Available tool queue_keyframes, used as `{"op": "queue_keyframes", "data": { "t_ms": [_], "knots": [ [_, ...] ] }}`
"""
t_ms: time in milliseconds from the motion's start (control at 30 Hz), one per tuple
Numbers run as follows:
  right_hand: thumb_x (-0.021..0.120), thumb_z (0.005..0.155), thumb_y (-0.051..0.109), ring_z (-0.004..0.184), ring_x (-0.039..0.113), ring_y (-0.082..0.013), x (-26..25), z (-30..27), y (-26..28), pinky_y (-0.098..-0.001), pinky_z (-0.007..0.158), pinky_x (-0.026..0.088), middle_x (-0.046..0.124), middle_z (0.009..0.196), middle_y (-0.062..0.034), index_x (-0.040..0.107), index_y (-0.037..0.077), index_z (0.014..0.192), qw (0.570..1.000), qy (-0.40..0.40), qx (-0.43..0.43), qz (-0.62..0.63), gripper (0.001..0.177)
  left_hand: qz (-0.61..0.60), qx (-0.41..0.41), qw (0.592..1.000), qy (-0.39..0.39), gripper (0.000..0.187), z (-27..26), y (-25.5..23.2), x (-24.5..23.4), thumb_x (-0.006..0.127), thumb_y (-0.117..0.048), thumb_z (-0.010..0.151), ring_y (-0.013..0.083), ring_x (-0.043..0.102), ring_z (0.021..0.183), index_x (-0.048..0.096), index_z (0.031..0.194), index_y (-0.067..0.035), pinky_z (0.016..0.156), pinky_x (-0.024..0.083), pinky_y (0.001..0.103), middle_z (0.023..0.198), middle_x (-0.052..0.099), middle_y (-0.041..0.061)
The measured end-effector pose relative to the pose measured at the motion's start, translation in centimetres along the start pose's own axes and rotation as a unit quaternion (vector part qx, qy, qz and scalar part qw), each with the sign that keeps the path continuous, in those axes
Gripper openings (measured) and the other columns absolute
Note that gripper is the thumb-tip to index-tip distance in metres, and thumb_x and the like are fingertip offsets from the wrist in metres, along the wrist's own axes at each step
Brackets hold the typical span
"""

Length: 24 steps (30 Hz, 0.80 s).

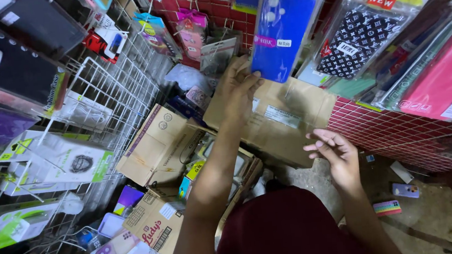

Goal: Inspecting and organizing mobile phone cases in a retail storage area.

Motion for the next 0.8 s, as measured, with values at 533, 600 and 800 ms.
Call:
{"op": "queue_keyframes", "data": {
  "t_ms": [533, 600, 800],
  "knots": [
    [0.058, 0.098, 0.001, 0.099, 0.072, -0.0241, 1.0, 1.5, -2.7, -0.0327, 0.081, 0.058, 0.071, 0.124, -0.0169, 0.06, -0.001, 0.133, 0.997, 0.07, 0.041, -0.007, 0.035, -0.021, -0.067, 0.996, -0.048, 0.06, -2.4, 0.6, -4.5, 0.056, -0.011, 0.098, 0.0341, 0.065, 0.12, 0.03, 0.153, -0.006, 0.099, 0.053, 0.043, 0.132, 0.063, 0.023],
    [0.06, 0.098, 0.001, 0.099, 0.072, -0.0206, 2.6, 2.3, -3.0, -0.031, 0.079, 0.057, 0.072, 0.122, -0.0149, 0.061, -0.001, 0.132, 0.992, 0.087, 0.074, -0.052, 0.034, -0.014, -0.053, 0.997, -0.061, 0.056, -3.9, 0.8, -7.7, 0.056, -0.011, 0.099, 0.0314, 0.065, 0.121, 0.035, 0.15, 0.0, 0.099, 0.054, 0.041, 0.132, 0.063, 0.023],
    [0.063, 0.099, 0.01, 0.101, 0.071, -0.0146, 9.3, 5.4, -6.5, -0.029, 0.079, 0.055, 0.072, 0.121, -0.0077, 0.062, 0.003, 0.133, 0.95, 0.262, 0.124, -0.115, 0.035, 0.105, 0.012, 0.972, -0.21, 0.037, -12.0, -3.0, -16.0, 0.06, -0.003, 0.097, 0.0243, 0.068, 0.108, 0.06, 0.134, -0.004, 0.09, 0.056, 0.038, 0.122, 0.068, 0.013]
  ]
}}
Point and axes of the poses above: each hand's wrist, its own z-axis towards the middle knuckle, its own x-axis out of the palm, y = z × x, the point moved 2 cm from there along z, towards the middle knuckle
